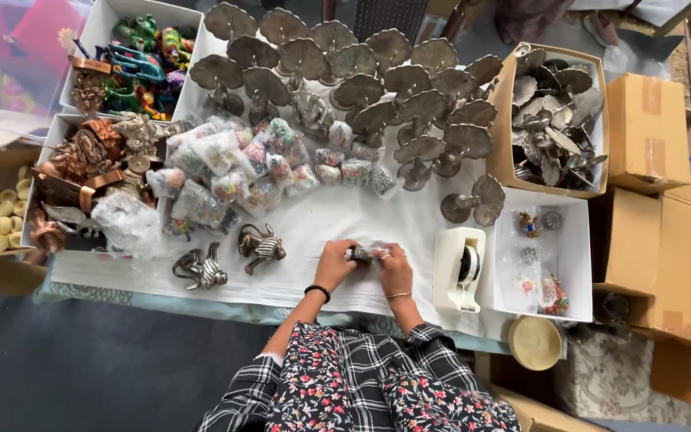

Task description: The person wraps small decorative metal figurines in bubble wrap and secures them with tape. They handle each item individually, wrapping it carefully and placing the finished packages on the table.

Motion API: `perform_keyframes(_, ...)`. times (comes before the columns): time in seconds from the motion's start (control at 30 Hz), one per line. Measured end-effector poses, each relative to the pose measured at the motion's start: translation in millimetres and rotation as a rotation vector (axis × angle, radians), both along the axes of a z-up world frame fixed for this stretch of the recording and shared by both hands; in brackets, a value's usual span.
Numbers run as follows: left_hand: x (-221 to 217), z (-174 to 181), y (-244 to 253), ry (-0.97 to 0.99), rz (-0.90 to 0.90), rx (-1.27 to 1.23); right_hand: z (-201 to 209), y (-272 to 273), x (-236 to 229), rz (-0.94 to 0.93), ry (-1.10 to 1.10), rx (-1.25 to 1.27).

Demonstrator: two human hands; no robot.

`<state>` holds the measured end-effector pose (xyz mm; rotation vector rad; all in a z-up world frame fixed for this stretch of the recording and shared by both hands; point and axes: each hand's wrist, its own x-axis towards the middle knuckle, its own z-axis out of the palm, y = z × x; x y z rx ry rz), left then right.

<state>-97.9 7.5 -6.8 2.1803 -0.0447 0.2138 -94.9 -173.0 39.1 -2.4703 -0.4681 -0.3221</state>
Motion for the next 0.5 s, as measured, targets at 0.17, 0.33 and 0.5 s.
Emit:
perform_keyframes(0.17, 7.1, 25.9, 10.3, 0.368, 0.007, -0.178, -75.4, -34.0, 3.9, -0.295, 0.307, 0.171)
perform_keyframes(0.33, 14.4, -22.2, 7.6, 0.419, 0.063, -0.516, -71.3, -24.1, 11.6, -0.399, 0.521, 0.702)
perform_keyframes(0.5, 21.3, -15.4, -8.6, 0.779, -0.141, -0.855, -54.9, 30.2, 23.7, -0.079, 0.382, 0.819)
